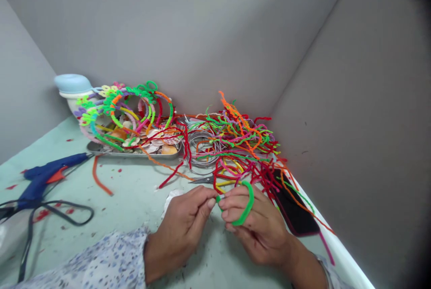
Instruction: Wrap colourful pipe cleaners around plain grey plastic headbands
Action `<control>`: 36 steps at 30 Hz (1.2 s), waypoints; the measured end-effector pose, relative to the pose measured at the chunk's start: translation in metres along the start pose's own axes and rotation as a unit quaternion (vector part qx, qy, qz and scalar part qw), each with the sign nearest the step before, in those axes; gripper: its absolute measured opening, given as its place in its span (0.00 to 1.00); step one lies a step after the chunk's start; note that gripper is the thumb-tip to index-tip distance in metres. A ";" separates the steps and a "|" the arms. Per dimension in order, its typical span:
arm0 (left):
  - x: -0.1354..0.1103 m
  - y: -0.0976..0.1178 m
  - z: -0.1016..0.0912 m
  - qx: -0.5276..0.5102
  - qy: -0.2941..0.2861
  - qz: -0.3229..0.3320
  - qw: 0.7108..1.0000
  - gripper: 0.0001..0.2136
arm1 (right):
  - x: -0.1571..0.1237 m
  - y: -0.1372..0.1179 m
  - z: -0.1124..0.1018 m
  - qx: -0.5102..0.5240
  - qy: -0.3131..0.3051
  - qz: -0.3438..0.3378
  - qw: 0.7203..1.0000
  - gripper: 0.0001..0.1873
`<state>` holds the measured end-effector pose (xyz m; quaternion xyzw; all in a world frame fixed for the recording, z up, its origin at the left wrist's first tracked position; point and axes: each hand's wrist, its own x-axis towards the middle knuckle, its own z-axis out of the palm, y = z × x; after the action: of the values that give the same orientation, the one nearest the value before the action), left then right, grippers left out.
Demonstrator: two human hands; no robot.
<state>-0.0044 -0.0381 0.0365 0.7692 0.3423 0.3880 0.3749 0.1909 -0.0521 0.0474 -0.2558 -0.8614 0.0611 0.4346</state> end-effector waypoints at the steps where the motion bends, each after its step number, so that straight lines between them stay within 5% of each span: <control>1: 0.000 0.000 0.000 0.001 -0.001 0.000 1.000 0.10 | 0.000 -0.001 0.000 0.004 0.006 0.006 1.000 0.16; 9: -0.001 0.004 -0.001 0.074 -0.027 0.026 0.997 0.10 | 0.002 -0.007 -0.004 -0.029 0.040 0.104 0.993 0.16; 18: -0.002 0.000 -0.001 0.110 -0.021 0.049 0.992 0.09 | 0.009 -0.004 -0.024 -0.117 0.067 0.091 0.987 0.42; 24: -0.001 0.001 -0.001 0.109 -0.012 0.045 0.993 0.10 | 0.008 0.002 -0.014 -0.073 -0.019 0.047 0.996 0.34; 30: 0.000 0.002 0.000 0.118 -0.027 0.049 0.991 0.10 | 0.007 0.004 -0.002 -0.042 0.011 0.012 0.999 0.11; 36: 0.001 0.005 -0.002 0.093 -0.022 0.037 0.995 0.10 | 0.007 0.001 -0.006 -0.042 0.016 -0.031 0.999 0.14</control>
<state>-0.0047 -0.0392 0.0414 0.8213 0.3397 0.3513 0.2944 0.1924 -0.0490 0.0557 -0.2482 -0.8636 0.0072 0.4388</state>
